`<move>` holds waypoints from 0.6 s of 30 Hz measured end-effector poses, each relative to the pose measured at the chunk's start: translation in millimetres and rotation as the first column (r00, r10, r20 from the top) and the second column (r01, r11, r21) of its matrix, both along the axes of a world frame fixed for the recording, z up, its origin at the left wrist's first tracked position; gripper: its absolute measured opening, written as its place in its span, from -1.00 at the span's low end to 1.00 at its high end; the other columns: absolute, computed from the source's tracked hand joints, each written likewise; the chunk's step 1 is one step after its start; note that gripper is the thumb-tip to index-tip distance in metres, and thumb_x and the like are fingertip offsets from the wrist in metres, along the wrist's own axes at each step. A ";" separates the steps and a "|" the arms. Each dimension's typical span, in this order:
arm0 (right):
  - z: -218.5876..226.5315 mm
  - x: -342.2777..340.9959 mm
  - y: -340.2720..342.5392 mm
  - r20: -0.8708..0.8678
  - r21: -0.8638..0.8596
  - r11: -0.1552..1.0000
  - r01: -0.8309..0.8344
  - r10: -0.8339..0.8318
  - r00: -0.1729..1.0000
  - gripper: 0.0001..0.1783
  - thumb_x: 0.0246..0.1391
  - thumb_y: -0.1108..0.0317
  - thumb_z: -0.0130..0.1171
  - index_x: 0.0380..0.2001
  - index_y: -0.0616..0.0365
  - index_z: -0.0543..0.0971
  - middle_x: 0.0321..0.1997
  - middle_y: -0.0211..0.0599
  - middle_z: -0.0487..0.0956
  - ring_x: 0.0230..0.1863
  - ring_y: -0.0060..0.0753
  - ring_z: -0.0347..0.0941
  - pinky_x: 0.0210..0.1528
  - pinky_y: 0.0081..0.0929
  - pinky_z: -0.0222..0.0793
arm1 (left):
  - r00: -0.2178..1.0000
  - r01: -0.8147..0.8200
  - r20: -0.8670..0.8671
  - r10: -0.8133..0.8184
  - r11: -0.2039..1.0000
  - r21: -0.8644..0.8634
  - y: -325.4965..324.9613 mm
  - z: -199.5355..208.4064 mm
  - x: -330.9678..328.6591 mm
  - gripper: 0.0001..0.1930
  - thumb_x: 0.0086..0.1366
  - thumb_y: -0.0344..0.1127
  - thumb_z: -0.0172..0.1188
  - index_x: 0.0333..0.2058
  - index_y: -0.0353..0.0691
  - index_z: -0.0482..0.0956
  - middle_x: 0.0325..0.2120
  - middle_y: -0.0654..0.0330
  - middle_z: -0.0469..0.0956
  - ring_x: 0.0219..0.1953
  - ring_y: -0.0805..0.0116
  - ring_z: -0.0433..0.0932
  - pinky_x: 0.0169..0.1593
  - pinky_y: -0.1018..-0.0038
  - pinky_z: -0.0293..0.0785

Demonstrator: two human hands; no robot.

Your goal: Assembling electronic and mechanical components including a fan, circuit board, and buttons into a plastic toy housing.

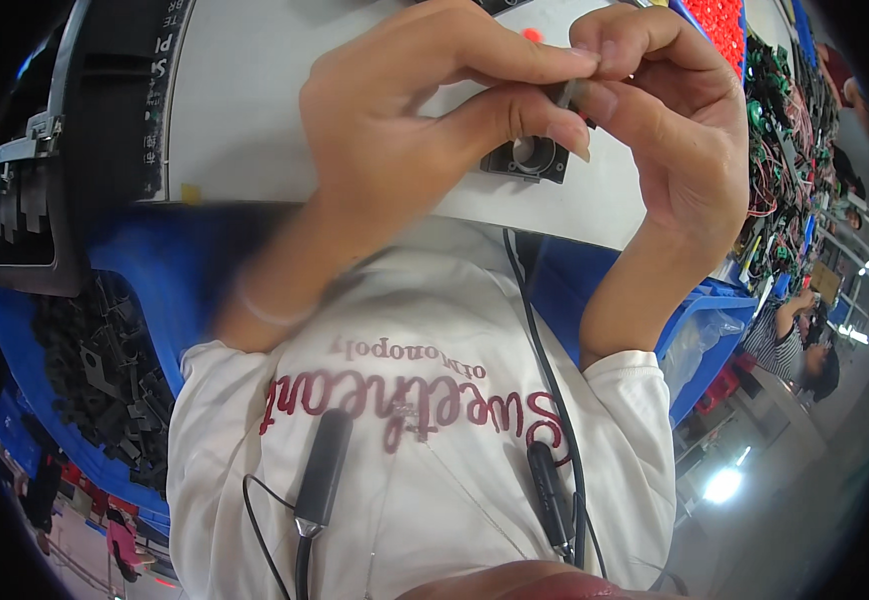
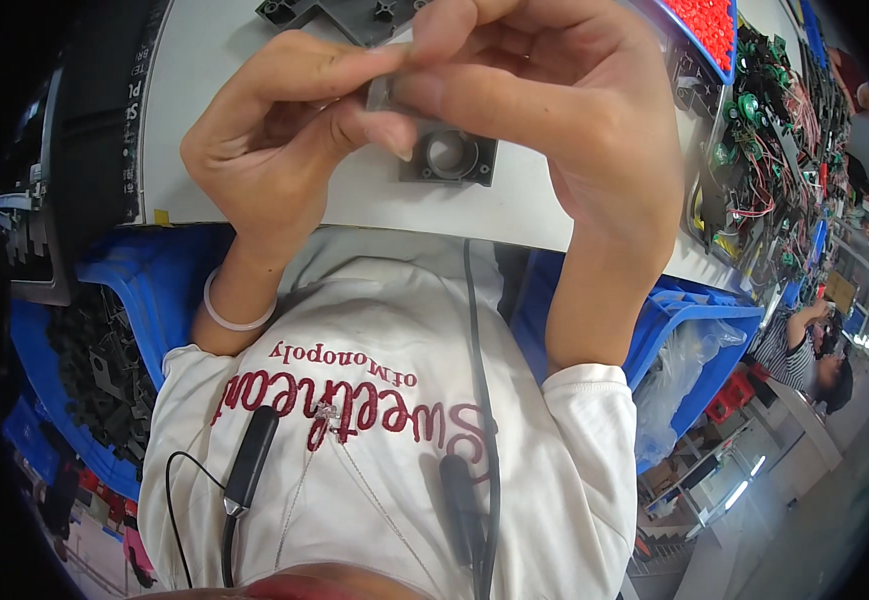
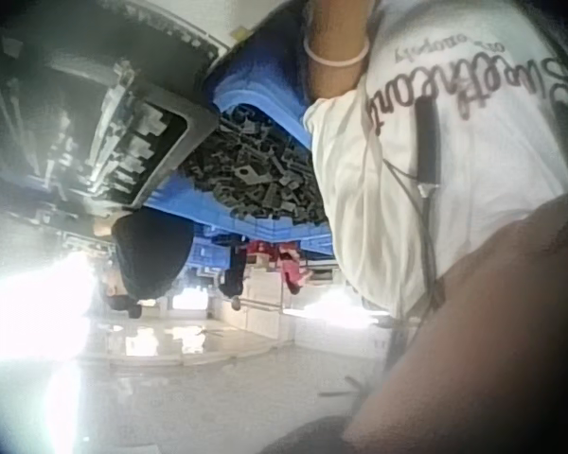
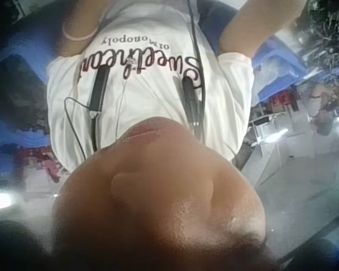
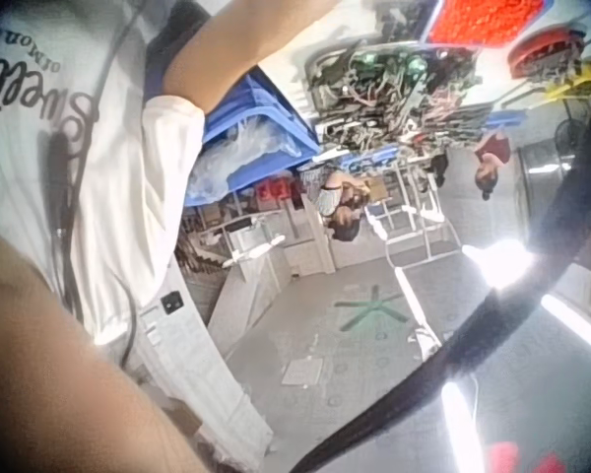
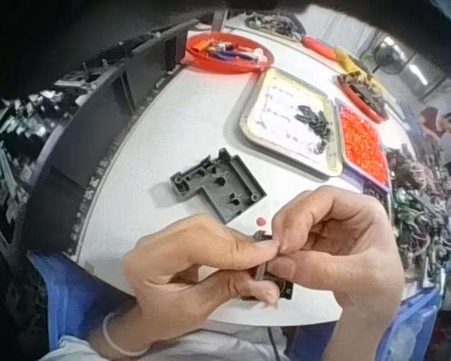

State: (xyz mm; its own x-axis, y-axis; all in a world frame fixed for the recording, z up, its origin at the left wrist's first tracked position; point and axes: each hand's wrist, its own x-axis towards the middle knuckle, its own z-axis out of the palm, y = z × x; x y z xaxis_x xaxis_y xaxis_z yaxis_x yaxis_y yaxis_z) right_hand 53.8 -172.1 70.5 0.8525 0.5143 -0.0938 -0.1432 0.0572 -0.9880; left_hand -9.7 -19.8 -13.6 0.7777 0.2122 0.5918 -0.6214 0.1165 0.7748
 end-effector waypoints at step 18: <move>-30.1 41.6 -50.5 0.570 -0.669 0.659 0.344 0.157 0.807 -0.76 -0.08 0.46 0.30 -0.26 0.21 0.64 -0.30 -0.35 0.64 -0.30 -0.60 0.51 -0.17 -0.65 0.39 | 0.873 -0.381 -0.415 0.257 0.889 -0.252 15.0 27.2 -5.3 -0.69 0.08 -0.48 0.35 -0.24 -0.51 0.49 -0.44 0.06 0.56 -0.47 0.42 0.59 -0.35 0.58 0.60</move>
